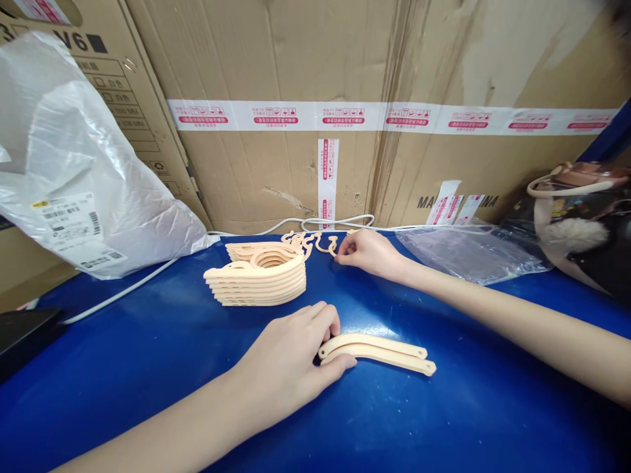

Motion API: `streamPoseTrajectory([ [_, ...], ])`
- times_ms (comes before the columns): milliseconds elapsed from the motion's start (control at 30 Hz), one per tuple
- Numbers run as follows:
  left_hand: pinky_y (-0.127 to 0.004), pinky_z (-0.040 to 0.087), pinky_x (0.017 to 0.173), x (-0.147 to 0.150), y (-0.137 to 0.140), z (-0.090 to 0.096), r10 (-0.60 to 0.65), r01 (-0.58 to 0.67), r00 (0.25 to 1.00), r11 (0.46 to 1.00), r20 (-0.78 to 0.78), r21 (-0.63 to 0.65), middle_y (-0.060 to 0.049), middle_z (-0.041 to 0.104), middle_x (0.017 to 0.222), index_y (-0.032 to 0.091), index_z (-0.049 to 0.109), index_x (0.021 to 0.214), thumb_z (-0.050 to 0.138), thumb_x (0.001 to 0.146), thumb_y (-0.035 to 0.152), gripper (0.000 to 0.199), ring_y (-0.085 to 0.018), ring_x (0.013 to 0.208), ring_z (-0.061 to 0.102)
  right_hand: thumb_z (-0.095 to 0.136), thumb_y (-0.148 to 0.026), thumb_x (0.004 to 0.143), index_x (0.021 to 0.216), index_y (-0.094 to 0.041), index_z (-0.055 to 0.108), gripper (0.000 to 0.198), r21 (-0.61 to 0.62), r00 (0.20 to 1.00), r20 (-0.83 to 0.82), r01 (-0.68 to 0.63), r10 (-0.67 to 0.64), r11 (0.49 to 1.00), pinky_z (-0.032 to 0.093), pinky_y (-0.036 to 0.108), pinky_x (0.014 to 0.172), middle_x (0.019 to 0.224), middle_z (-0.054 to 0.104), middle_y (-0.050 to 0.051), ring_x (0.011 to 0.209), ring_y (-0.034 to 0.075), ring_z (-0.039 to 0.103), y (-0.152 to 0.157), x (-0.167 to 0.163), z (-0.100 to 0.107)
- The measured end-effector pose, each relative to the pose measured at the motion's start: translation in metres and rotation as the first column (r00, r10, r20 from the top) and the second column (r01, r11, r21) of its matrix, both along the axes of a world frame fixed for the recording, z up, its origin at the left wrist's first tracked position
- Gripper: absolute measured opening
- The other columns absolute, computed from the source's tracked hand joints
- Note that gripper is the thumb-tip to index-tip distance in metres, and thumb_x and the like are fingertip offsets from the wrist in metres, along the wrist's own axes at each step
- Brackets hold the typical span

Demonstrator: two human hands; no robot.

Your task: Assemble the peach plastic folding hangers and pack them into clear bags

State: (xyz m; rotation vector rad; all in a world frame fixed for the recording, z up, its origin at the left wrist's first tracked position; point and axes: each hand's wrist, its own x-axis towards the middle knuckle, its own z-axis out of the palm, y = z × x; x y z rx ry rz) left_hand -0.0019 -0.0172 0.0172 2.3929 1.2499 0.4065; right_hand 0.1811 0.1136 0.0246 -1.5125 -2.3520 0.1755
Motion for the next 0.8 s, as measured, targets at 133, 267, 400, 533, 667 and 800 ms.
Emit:
streamPoseTrajectory([
  [133, -0.026, 0.037, 0.056, -0.001, 0.000, 0.001, 0.017, -0.017, 1.000, 1.000, 0.008, -0.011, 0.003, 0.058, 0.077, 0.021, 0.049, 0.083, 0.061, 0.085, 0.037, 0.020, -0.016, 0.066, 0.054, 0.062, -0.027, 0.075, 0.072, -0.021, 0.069, 0.010, 0.023, 0.999, -0.043, 0.003, -0.002, 1.000, 0.035, 0.024, 0.055, 0.068, 0.066, -0.002, 0.061, 0.013, 0.058, -0.039, 0.029, 0.001],
  [267, -0.026, 0.037, 0.057, 0.000, -0.001, 0.003, 0.018, -0.018, 1.000, 1.000, -0.004, -0.014, 0.003, 0.058, 0.078, 0.021, 0.050, 0.081, 0.061, 0.086, 0.038, 0.021, -0.017, 0.068, 0.055, 0.063, -0.026, 0.074, 0.072, -0.022, 0.067, 0.006, 0.009, 0.999, -0.037, 0.002, -0.001, 1.000, 0.037, 0.025, 0.057, 0.068, 0.064, -0.002, 0.062, 0.014, 0.057, -0.070, 0.054, -0.005],
  [400, -0.026, 0.037, 0.056, 0.002, -0.002, 0.004, 0.029, -0.029, 0.999, 0.999, -0.024, -0.013, 0.002, 0.059, 0.077, 0.021, 0.049, 0.080, 0.061, 0.085, 0.038, 0.021, -0.017, 0.066, 0.055, 0.062, -0.034, 0.080, 0.076, -0.023, 0.068, 0.013, -0.053, 0.999, -0.034, -0.029, 0.027, 0.998, 0.038, 0.026, 0.058, 0.070, 0.064, -0.001, 0.063, 0.015, 0.057, -0.082, 0.071, -0.011],
  [533, -0.026, 0.036, 0.054, 0.003, -0.003, 0.003, 0.031, -0.030, 0.999, 0.999, -0.041, 0.022, 0.002, 0.059, 0.075, 0.021, 0.047, 0.077, 0.059, 0.085, 0.038, 0.023, -0.017, 0.064, 0.055, 0.061, -0.042, 0.084, 0.079, -0.024, 0.069, 0.021, -0.125, 0.995, -0.081, -0.064, 0.055, 0.990, 0.038, 0.026, 0.057, 0.071, 0.064, -0.001, 0.062, 0.015, 0.056, -0.085, 0.079, -0.015],
  [667, -0.027, 0.036, 0.056, 0.003, -0.003, 0.002, 0.022, -0.021, 0.997, 1.000, -0.068, 0.020, 0.001, 0.059, 0.078, 0.021, 0.045, 0.078, 0.057, 0.087, 0.038, 0.023, -0.018, 0.066, 0.055, 0.060, -0.047, 0.085, 0.079, -0.024, 0.069, 0.025, -0.164, 0.994, -0.108, -0.052, 0.034, 0.985, 0.037, 0.025, 0.054, 0.066, 0.062, -0.002, 0.059, 0.014, 0.055, -0.093, 0.081, -0.016],
  [800, -0.028, 0.035, 0.056, 0.002, -0.003, 0.003, 0.024, -0.025, 0.996, 1.000, -0.085, -0.003, 0.001, 0.058, 0.081, 0.021, 0.044, 0.085, 0.056, 0.088, 0.041, 0.024, -0.018, 0.065, 0.055, 0.061, -0.046, 0.085, 0.080, -0.025, 0.069, 0.023, -0.168, 0.998, -0.050, -0.032, 0.024, 0.985, 0.035, 0.024, 0.052, 0.062, 0.061, -0.003, 0.056, 0.013, 0.054, -0.101, 0.081, -0.014],
])
